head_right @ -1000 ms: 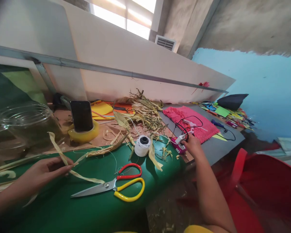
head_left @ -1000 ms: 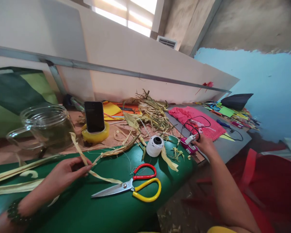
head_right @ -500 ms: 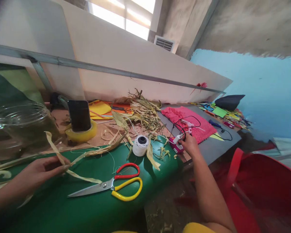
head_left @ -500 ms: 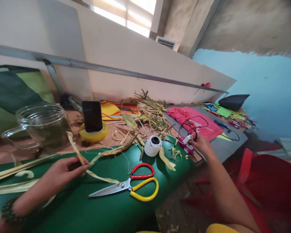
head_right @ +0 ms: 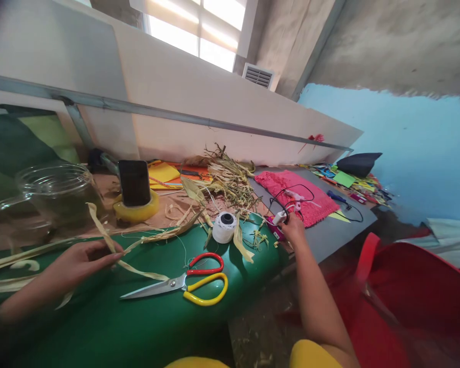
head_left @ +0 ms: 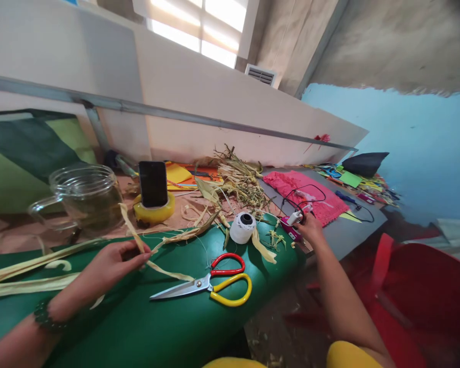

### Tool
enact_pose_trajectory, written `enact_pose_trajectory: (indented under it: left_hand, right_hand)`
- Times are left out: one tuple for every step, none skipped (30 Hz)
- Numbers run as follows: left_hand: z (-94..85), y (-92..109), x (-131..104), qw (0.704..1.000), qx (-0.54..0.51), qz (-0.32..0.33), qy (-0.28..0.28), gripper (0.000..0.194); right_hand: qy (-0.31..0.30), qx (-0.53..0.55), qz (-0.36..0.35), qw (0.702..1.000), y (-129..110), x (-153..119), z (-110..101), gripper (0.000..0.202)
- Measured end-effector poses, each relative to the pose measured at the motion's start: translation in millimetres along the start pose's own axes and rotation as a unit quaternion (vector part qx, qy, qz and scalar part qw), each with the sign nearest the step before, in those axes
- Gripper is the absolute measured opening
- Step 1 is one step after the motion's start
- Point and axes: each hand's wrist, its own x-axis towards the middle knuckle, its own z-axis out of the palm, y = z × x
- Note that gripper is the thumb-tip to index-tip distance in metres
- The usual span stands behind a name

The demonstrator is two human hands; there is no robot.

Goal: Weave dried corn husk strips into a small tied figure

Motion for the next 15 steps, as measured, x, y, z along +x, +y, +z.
enact_pose_trajectory:
  left_hand:
    - [0.0, -0.9, 0.4, 1.000, 0.001, 0.010, -0.004, 0.052]
    - [0.2, -1.7, 0.6, 1.000, 0.001, 0.019, -0.007, 0.051]
    - [0.4, -2.2, 0.7, 1.000, -0.001, 0.025, -0.007, 0.050]
    - [0.5, -2.5, 0.7, 1.000, -0.006, 0.030, -0.006, 0.050]
    - [0.6, -2.6, 0.7, 0.999, -0.010, 0.033, -0.002, 0.051]
    - [0.5, -2.3, 0.7, 0.999, -0.014, 0.036, 0.002, 0.051]
    - [0.2, -1.9, 0.8, 0.999, -0.018, 0.038, 0.006, 0.052]
    - [-0.3, -1.5, 1.0, 0.999, -0.021, 0.040, 0.009, 0.052]
    - [-0.9, -1.0, 1.3, 0.999, -0.020, 0.043, 0.011, 0.052]
    - [-1.5, -0.8, 1.8, 0.999, -0.016, 0.045, 0.013, 0.053]
    - [-2.0, -0.9, 2.3, 0.999, -0.009, 0.045, 0.015, 0.053]
    - [-2.3, -1.6, 3.1, 0.999, -0.001, 0.044, 0.015, 0.054]
    - [-2.4, -3.0, 4.0, 0.999, 0.006, 0.042, 0.013, 0.054]
    - [-2.1, -4.9, 5.1, 0.999, 0.008, 0.039, 0.009, 0.055]
    - [-1.6, -7.5, 6.3, 0.999, 0.006, 0.034, 0.003, 0.055]
  right_hand:
    - [0.003, 0.006, 0.004, 1.000, -0.2, -1.1, 0.9, 0.020]
    - [0.004, 0.013, 0.008, 1.000, -0.5, -2.3, 1.9, 0.021]
    - [0.005, 0.022, 0.010, 1.000, -0.9, -3.5, 2.8, 0.021]
    - [0.005, 0.031, 0.012, 0.999, -1.0, -4.5, 3.4, 0.022]
    - [0.003, 0.041, 0.012, 0.999, -0.6, -5.2, 3.5, 0.022]
    - [0.000, 0.051, 0.010, 0.999, 0.7, -5.5, 2.8, 0.023]
    - [-0.004, 0.063, 0.007, 0.998, 3.1, -5.2, 1.0, 0.022]
    - [-0.010, 0.074, 0.005, 0.997, 7.1, -3.9, -2.1, 0.021]
    - [-0.017, 0.083, 0.006, 0.996, 12.5, -1.4, -6.6, 0.021]
    - [-0.022, 0.089, 0.011, 0.996, 19.3, 2.3, -12.2, 0.020]
    - [-0.024, 0.090, 0.021, 0.995, 27.0, 7.5, -18.5, 0.017]
    - [-0.019, 0.084, 0.036, 0.996, 35.1, 14.1, -24.8, 0.015]
    - [-0.009, 0.072, 0.054, 0.996, 43.0, 21.8, -30.4, 0.013]
    - [0.007, 0.055, 0.072, 0.996, 50.3, 30.4, -34.6, 0.015]
    - [0.024, 0.036, 0.088, 0.995, 56.3, 39.6, -36.8, 0.020]
